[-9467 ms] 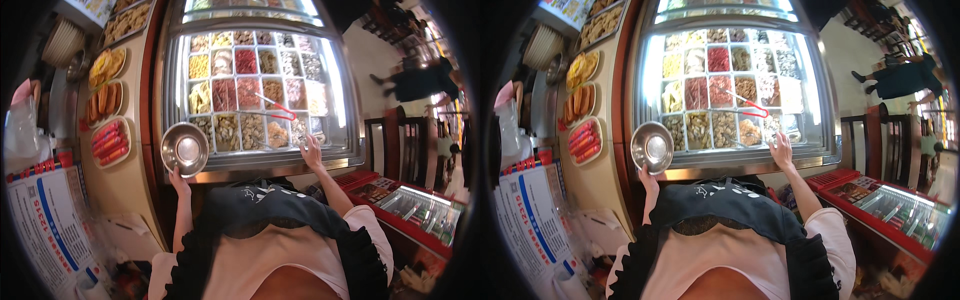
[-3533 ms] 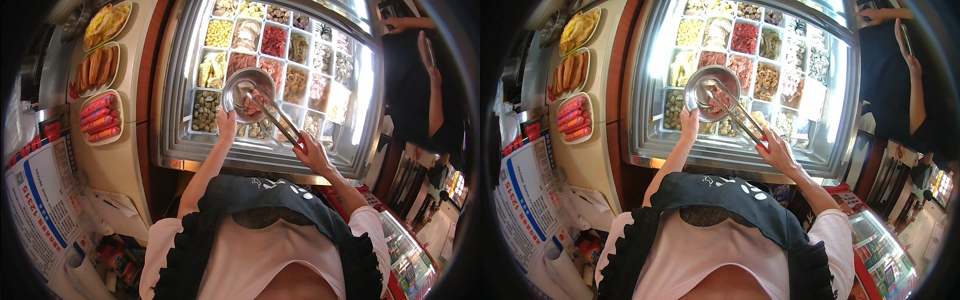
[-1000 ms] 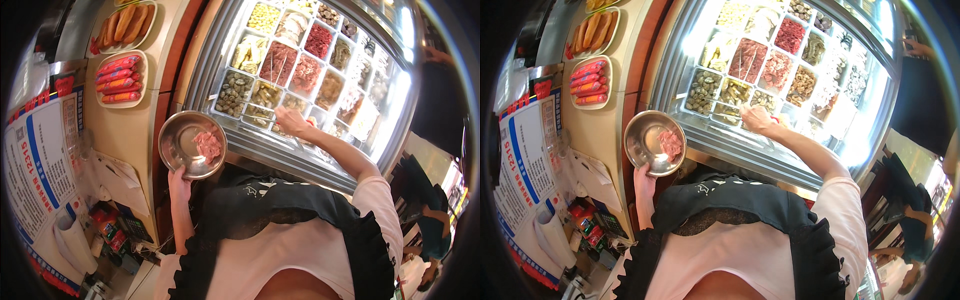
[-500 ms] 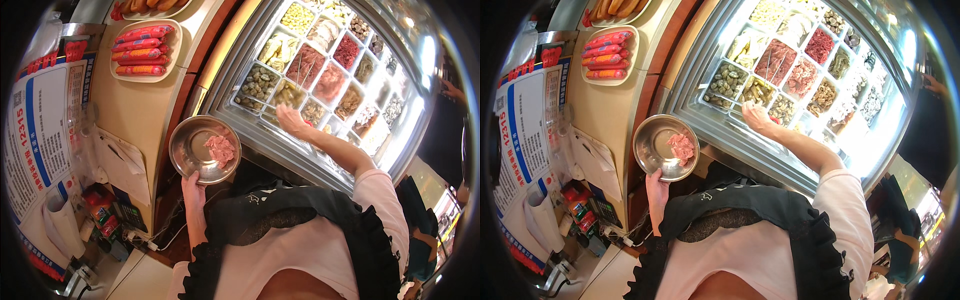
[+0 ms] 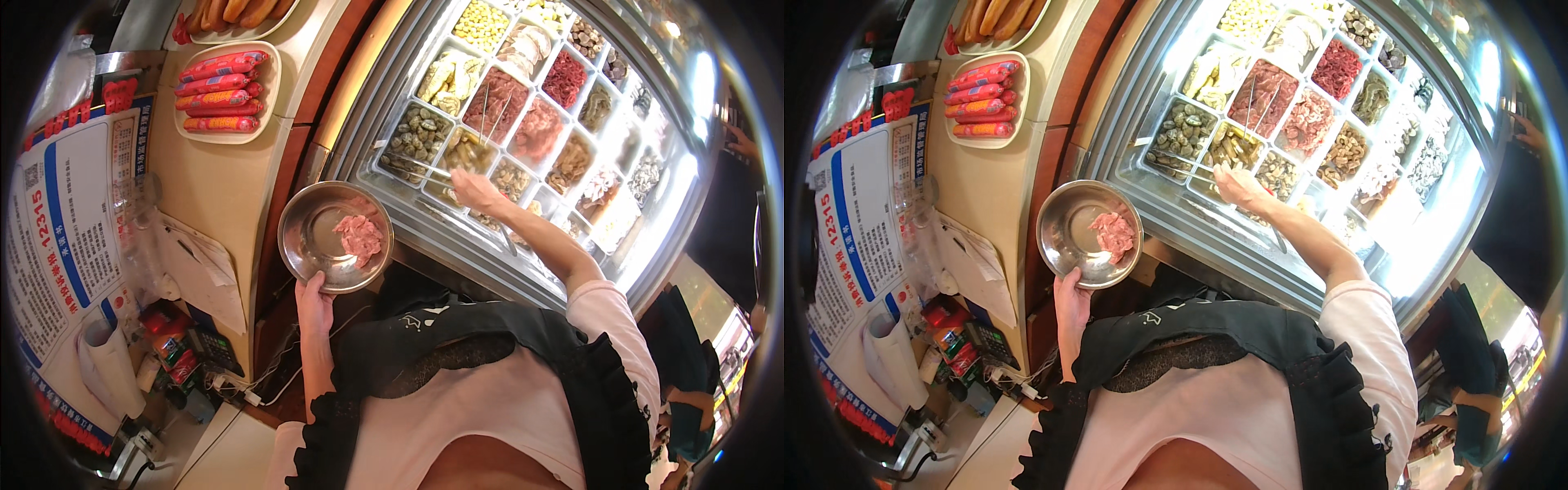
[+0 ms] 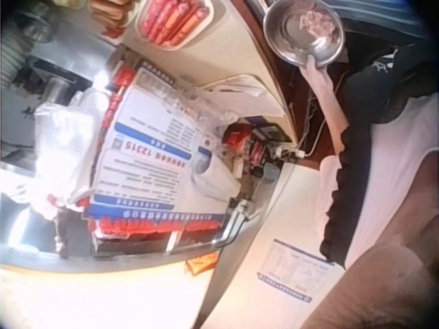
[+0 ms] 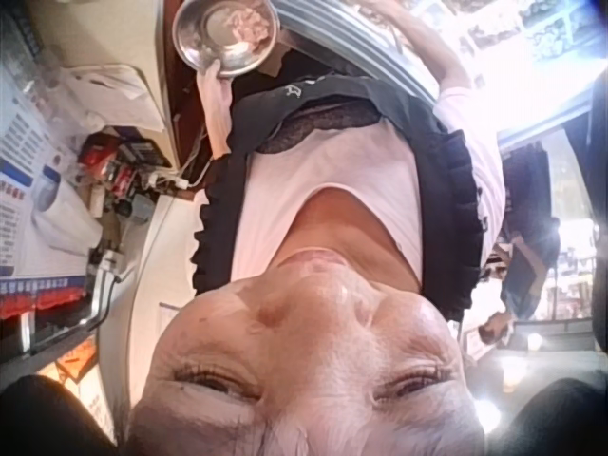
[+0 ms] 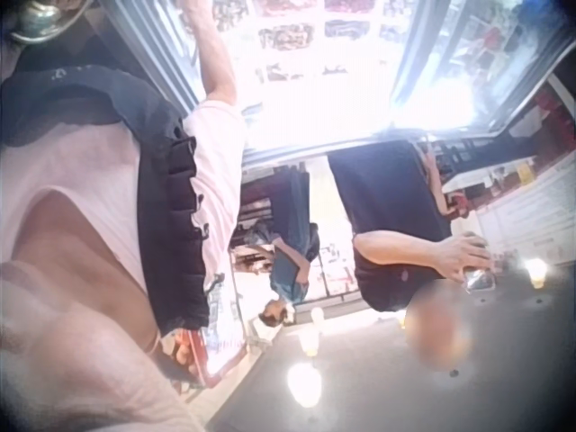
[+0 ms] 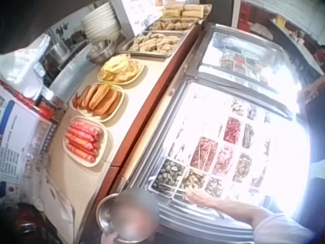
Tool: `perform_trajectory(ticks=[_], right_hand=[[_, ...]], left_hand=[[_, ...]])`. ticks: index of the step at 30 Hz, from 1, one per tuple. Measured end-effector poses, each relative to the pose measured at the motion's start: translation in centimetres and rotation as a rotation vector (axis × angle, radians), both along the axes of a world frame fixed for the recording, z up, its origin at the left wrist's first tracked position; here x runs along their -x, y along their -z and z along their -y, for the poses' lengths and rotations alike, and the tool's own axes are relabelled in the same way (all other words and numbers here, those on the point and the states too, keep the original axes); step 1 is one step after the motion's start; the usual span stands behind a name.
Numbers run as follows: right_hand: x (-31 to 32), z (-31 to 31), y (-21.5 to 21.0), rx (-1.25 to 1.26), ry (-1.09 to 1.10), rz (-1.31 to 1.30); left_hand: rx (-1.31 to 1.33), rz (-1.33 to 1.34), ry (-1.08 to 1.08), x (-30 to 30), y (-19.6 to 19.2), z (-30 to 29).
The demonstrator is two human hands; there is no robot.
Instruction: The person uses tongs to pick various food items from a refrigerated display case and places them into a metal bowl. They also use a pen to write on a piece of paper at a counter. The person repeats this process for multiple bowls, selecting items like meat, vegetables, and fried snacks.
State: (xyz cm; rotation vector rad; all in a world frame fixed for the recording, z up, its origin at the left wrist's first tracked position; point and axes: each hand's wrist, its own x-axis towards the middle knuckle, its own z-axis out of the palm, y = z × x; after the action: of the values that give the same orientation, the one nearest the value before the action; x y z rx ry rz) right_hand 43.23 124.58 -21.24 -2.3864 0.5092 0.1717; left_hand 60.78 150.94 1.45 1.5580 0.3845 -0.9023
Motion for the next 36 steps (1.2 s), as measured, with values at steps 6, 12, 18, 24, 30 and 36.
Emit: perform_trajectory(ticks=[6, 12, 18, 24, 30, 36], right_hand=[[1.3, -0.1, -0.8, -0.158, -0.045, -0.07], [2.0, 0.3, -2.0, -0.191, -0.011, -0.018], [2.5, 1.9, -11.3, -0.422, 0.115, 0.033], [2.4, 1.8, -20.9, -0.349, -0.094, 0.103], [1.1, 2.5, -21.3, -0.239, -0.166, 0.126], [2.8, 4.6, -18.5, -0.149, -0.007, 0.064]], left_hand=[[-0.016, 0.007, 0.041, -0.5, 0.4, 0.3], [0.009, 0.024, 0.067, -0.6, 0.6, 0.5], [0.047, 0.009, 0.072, -0.7, 1.7, 0.8], [0.058, -0.063, 0.209, -0.5, 2.2, 2.2], [0.05, -0.118, 0.243, 0.1, 2.4, 2.5], [0.05, -0.058, 0.149, 0.0, 2.3, 0.8]])
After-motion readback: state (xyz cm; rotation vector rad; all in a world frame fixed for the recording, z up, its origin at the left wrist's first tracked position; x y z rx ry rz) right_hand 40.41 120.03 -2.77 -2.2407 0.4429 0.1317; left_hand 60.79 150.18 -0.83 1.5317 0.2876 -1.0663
